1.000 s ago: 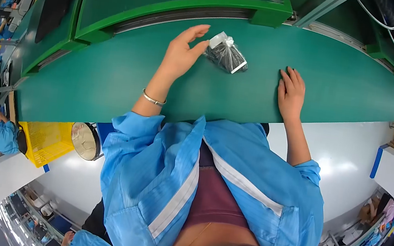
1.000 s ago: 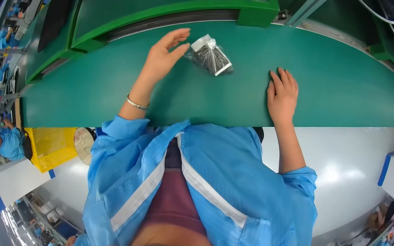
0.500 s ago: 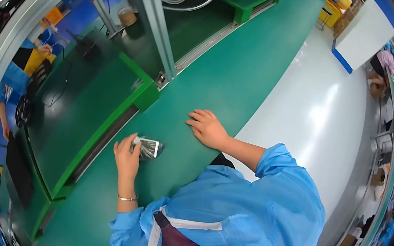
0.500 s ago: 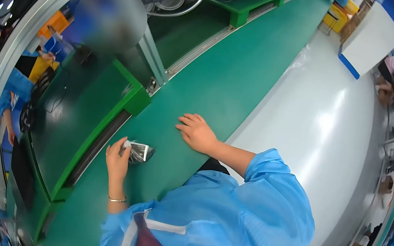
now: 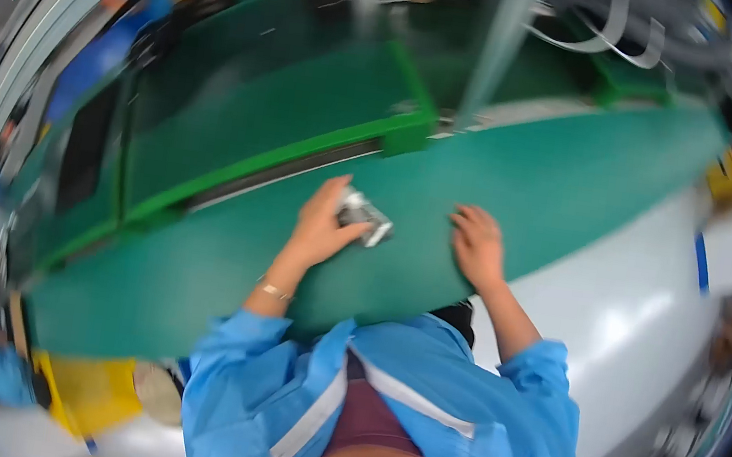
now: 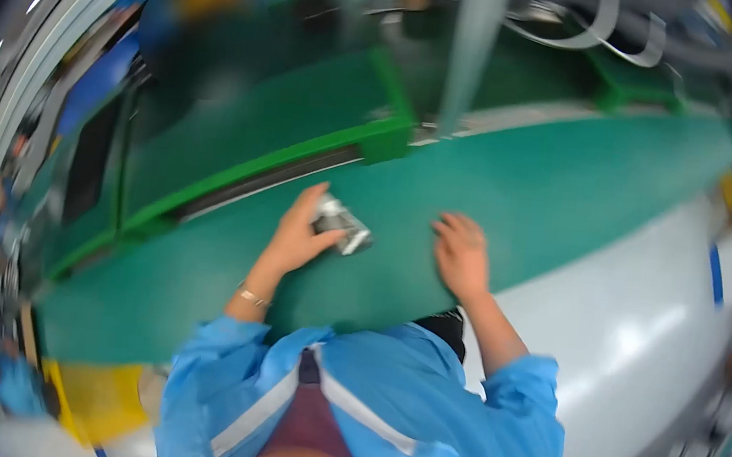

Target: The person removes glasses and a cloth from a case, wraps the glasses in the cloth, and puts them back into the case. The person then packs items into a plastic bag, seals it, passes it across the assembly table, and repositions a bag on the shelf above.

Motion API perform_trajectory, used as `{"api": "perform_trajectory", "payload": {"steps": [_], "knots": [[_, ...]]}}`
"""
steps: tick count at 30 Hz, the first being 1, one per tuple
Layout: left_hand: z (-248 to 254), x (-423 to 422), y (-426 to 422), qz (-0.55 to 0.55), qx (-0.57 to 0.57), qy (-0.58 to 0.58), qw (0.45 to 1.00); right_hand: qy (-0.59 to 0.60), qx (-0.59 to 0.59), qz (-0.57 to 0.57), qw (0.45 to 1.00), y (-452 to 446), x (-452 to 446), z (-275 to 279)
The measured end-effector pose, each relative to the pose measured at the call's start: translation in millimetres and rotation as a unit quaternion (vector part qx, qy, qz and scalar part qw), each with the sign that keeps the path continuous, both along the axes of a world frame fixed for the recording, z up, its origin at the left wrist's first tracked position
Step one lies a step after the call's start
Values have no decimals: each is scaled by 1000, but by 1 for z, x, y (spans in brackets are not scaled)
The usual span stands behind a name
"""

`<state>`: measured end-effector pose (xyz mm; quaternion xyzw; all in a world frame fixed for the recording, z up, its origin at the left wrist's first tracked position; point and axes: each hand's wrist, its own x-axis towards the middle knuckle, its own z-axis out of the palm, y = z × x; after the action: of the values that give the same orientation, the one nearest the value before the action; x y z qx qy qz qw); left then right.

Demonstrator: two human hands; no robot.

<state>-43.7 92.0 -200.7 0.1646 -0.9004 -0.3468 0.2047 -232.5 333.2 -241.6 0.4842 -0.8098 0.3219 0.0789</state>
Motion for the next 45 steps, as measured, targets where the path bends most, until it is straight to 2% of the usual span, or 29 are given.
{"api": "perform_trajectory", "payload": {"steps": [2, 7, 10, 13, 16, 23, 26, 29, 33, 36, 39, 42, 45], "knots": [[-8, 3, 2, 8, -37, -29, 999, -18, 12, 5, 1000, -3, 1, 5], [-4, 9, 10, 53, 11, -56, 997, -17, 40, 2, 999, -4, 4, 9], [9, 17, 8, 45, 109, -83, 990, -24, 44, 2, 999, -3, 8, 11], [22, 27, 4, -1, 145, -142, 979, -14, 44, 7, 999, -2, 8, 9], [14, 37, -3, -55, 87, -189, 977, -24, 55, 5, 998, -2, 8, 10], [8, 37, -8, -92, 105, -202, 969, -11, 58, 12, 998, -3, 7, 10], [-2, 37, -3, -96, 58, -157, 981, -11, 58, 14, 998, -3, 8, 10], [-4, 42, 7, -77, 75, -119, 987, -8, 53, 19, 998, -3, 7, 6], [-1, 44, 13, -88, 63, -131, 985, -4, 46, 21, 999, -3, 8, 10], [1, 44, 20, -67, 92, -143, 983, 1, 39, 10, 999, -3, 9, 10], [0, 44, 27, -45, 95, -116, 988, -1, 36, 16, 999, -1, 9, 8], [7, 47, 29, -28, 168, -82, 982, -11, 42, 12, 999, 1, 11, 9], [11, 52, 21, 5, 172, -38, 984, -3, 39, 21, 999, 0, 9, 6]]}}
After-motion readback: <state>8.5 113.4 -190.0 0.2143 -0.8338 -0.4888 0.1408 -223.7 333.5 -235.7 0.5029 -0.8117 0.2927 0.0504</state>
